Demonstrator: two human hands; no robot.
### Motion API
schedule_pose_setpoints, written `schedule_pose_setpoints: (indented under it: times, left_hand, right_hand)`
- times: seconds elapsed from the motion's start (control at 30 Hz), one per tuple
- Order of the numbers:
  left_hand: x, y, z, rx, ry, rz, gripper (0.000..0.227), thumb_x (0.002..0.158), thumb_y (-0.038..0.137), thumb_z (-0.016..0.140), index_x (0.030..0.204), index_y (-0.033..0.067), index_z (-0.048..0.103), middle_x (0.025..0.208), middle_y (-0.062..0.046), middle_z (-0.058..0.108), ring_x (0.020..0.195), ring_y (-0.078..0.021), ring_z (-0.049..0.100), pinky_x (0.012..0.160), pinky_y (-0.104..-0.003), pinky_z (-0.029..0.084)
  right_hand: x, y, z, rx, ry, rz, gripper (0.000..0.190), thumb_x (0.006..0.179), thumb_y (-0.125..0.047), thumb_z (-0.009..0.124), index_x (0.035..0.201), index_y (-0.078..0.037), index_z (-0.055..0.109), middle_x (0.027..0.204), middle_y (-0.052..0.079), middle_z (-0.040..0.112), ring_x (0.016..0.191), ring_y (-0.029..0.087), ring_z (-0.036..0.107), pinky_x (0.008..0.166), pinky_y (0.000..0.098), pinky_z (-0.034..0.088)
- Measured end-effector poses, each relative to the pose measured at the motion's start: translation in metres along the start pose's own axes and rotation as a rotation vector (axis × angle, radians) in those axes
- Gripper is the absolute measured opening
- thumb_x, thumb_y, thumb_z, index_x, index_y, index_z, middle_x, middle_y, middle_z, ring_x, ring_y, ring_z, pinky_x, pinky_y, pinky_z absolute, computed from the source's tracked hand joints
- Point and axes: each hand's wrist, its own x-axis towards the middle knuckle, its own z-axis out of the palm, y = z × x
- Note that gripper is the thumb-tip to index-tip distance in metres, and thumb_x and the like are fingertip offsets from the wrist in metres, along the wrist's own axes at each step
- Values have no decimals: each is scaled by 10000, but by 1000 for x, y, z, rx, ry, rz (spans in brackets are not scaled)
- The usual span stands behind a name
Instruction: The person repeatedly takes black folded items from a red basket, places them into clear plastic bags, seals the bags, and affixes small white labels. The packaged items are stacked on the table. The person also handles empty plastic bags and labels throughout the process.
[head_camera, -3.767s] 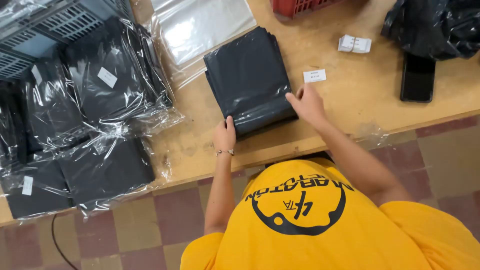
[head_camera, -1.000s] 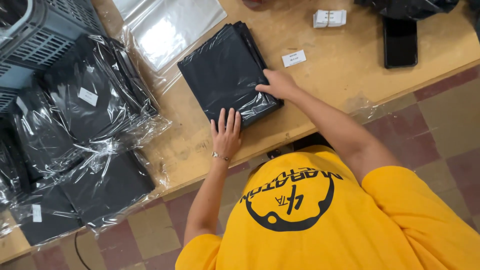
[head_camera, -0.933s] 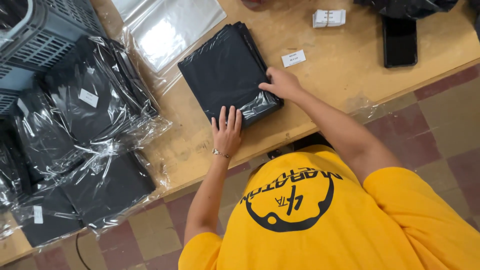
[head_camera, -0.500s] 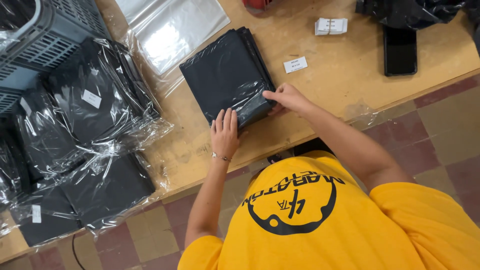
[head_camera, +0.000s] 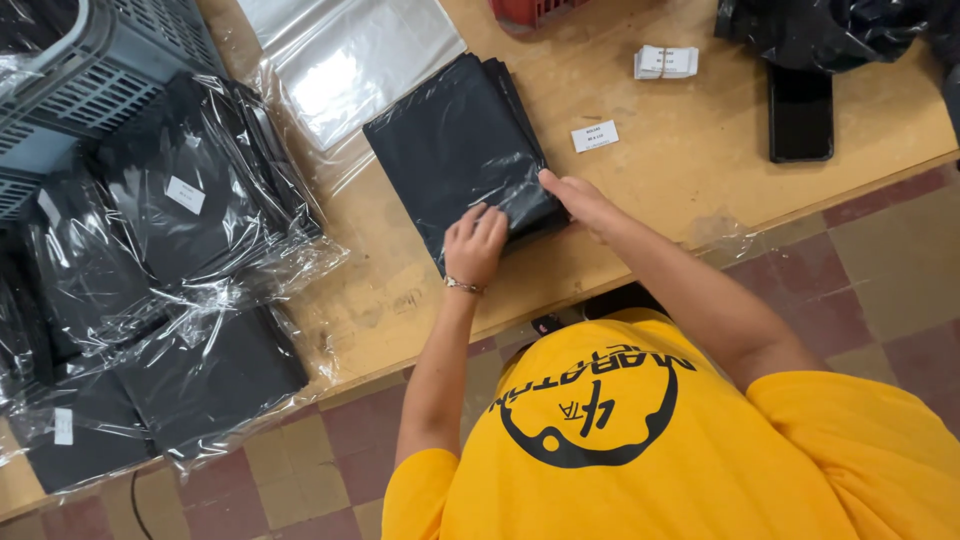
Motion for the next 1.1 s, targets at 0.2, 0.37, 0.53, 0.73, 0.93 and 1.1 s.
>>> schedule_pose_setpoints:
  times: [0.2, 0.37, 0.53, 0.73, 0.93, 1.1]
  left_hand:
    - [-5, 5, -40, -49, -135, 61, 440, 1030, 446, 406, 1338, 175, 565, 1410, -56, 597, 1360, -265, 556, 1093, -487, 441]
    - [-36, -22, -64, 58, -142, 21, 367, 1047, 165, 380, 1359, 135, 571, 1420, -87, 601, 1337, -284, 579, 1072, -469, 449]
    - [-78, -53, -28, 133, -66, -6, 257, 1051, 247, 439, 1091, 226, 693, 1010, 36, 655, 943, -176, 676, 682, -269, 519]
    - [-79, -58, -44, 134, -285, -4, 219, 931, 258, 529, 1119, 215, 634, 965, 8, 571, 947, -217, 604, 613, -300, 528]
    - [-64, -43, -88, -575, -659, -1070, 526, 894, 584, 758, 1005, 86, 629, 899, -137, 716, 938, -364, 720, 774, -448, 559]
    - [-87, -34, -62, -567, -546, -1313, 396, 871, 469, 807, 925, 117, 635, 877, -93, 739, 849, -279, 757, 711, -388, 590]
  right_hand:
    - [77, 56, -11, -362, 86, -126, 555, 803, -580, 806, 918, -44, 719, 855, 157, 640, 803, 284, 657, 528, 358, 528]
    - [95, 72, -15, -395, 161, -194, 398, 831, -504, 775, 765, -116, 716, 704, 122, 640, 714, 240, 648, 538, 383, 496]
    - [64, 7, 6, 44, 37, 47, 700, 859, -429, 863, 1264, 39, 538, 1218, 308, 494, 1082, 506, 563, 641, 680, 607]
    - [117, 14, 6, -60, 114, -24, 716, 786, -289, 914, 1302, 3, 514, 1145, 245, 555, 975, 386, 647, 619, 505, 613]
    - [102, -5, 16, -169, 94, -63, 573, 761, -240, 811, 1263, -43, 616, 1095, 208, 634, 947, 370, 682, 634, 498, 617]
    - [133, 16, 21, -158, 179, -190, 656, 798, -343, 864, 1293, -56, 541, 1138, 187, 655, 1081, 327, 675, 808, 473, 591]
